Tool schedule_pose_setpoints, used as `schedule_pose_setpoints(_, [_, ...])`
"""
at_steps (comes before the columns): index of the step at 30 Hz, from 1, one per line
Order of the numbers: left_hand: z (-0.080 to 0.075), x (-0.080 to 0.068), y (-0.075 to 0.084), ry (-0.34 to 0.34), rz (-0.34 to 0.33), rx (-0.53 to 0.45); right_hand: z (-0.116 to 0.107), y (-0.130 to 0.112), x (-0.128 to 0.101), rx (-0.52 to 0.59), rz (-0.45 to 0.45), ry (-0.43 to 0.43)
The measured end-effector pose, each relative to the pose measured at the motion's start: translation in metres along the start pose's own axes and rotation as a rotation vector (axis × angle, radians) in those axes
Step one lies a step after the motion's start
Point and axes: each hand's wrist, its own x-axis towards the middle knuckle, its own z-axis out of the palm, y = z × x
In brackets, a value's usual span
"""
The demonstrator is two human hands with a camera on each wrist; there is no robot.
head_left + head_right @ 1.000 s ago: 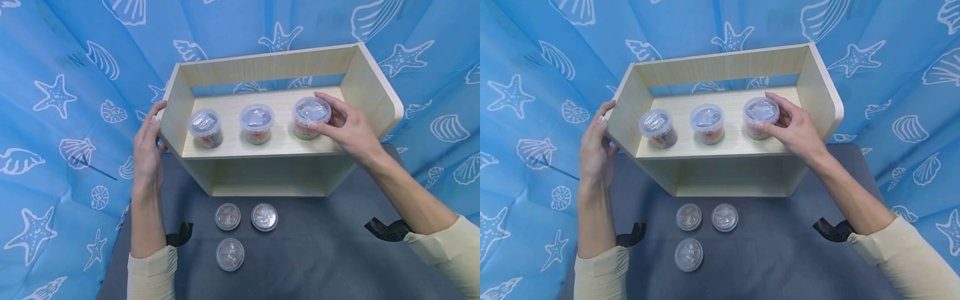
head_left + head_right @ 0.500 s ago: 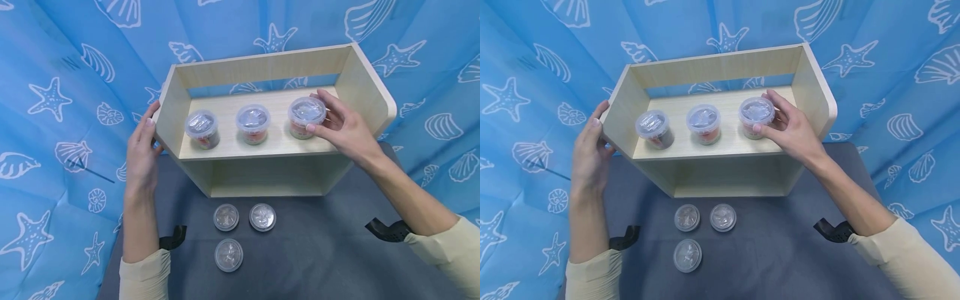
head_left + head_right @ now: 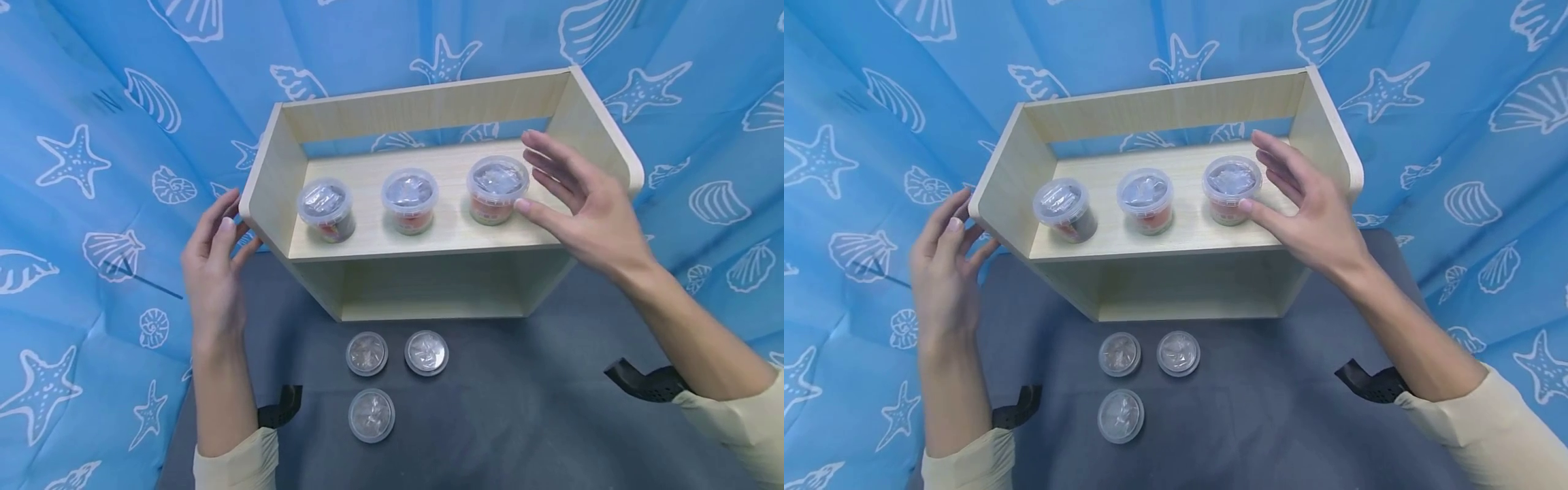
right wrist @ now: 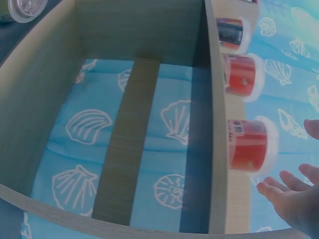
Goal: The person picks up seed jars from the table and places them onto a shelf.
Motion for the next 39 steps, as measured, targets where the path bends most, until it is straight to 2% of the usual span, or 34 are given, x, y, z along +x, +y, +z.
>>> schedule_pose_setpoints(6, [-0.004, -0.011, -0.005, 0.038, 0.047, 0.037, -0.008, -0.010, -0.004, -0.096, -0.113, 0.022])
schedule_pose_setpoints(12, [-0.011, -0.024, -0.009, -0.027, 0.088, 0.108, -0.014, -0.022, -0.007, 0.077, -0.162, 0.049])
schedule_pose_setpoints(16, [-0.017, -0.035, -0.015, -0.054, 0.128, 0.148, -0.021, -0.029, -0.009, 0.078, -0.185, 0.069])
schedule_pose_setpoints(22, [-0.023, -0.051, -0.030, -0.103, 0.119, 0.146, -0.029, -0.032, -0.015, -0.038, -0.204, 0.079])
schedule_pose_setpoints(25, [-0.025, -0.057, -0.036, -0.107, 0.110, 0.209, -0.032, -0.033, -0.016, -0.139, -0.226, 0.105])
schedule_pose_setpoints(28, [-0.028, -0.063, -0.042, -0.107, 0.105, 0.280, -0.037, -0.033, -0.016, -0.079, -0.252, 0.141])
schedule_pose_setpoints(29, [-0.028, -0.065, -0.044, -0.110, 0.097, 0.290, -0.039, -0.033, -0.016, -0.098, -0.261, 0.149])
schedule_pose_setpoints(32, [-0.030, -0.070, -0.052, -0.140, 0.084, 0.286, -0.043, -0.032, -0.016, -0.166, -0.267, 0.173])
schedule_pose_setpoints(34, [-0.030, -0.073, -0.058, -0.169, 0.082, 0.280, -0.046, -0.032, -0.017, -0.300, -0.254, 0.191])
schedule_pose_setpoints(36, [-0.029, -0.076, -0.065, -0.196, 0.081, 0.278, -0.047, -0.032, -0.018, -0.384, -0.232, 0.208])
schedule_pose_setpoints(39, [-0.026, -0.080, -0.077, -0.250, 0.074, 0.278, -0.050, -0.030, -0.019, -0.431, -0.205, 0.225])
